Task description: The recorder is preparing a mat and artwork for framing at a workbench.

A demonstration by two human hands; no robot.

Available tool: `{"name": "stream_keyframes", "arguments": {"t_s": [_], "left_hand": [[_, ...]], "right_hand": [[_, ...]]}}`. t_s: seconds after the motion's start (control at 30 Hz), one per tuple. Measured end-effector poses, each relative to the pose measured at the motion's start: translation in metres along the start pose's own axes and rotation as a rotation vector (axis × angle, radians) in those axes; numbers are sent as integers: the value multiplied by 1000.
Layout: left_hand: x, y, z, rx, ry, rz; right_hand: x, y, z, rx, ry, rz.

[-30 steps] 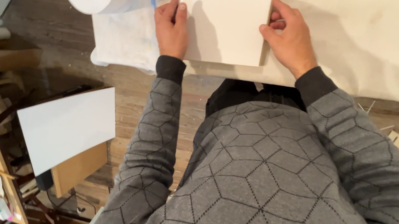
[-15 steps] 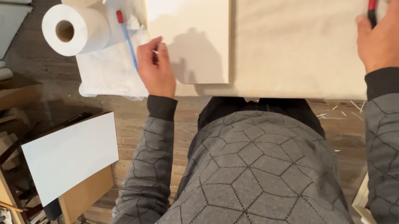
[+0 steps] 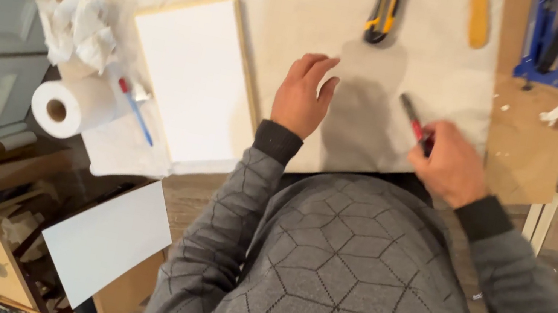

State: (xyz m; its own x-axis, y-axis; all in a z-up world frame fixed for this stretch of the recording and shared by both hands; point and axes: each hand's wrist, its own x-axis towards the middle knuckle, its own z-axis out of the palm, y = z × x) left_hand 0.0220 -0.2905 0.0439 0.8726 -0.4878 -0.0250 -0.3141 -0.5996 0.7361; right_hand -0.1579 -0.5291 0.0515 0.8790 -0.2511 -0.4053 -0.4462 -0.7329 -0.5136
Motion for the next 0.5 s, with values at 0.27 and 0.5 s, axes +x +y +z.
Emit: {"name": "stream_keyframes", "arguments": {"t_s": [0.27, 0.5], "left_hand": [[156, -3, 86, 146, 34, 325], [225, 19, 112, 438, -155, 201]], "right_hand": [[-12, 15, -47, 146, -31, -78], [-14, 52, -99, 227, 59, -65]]}}
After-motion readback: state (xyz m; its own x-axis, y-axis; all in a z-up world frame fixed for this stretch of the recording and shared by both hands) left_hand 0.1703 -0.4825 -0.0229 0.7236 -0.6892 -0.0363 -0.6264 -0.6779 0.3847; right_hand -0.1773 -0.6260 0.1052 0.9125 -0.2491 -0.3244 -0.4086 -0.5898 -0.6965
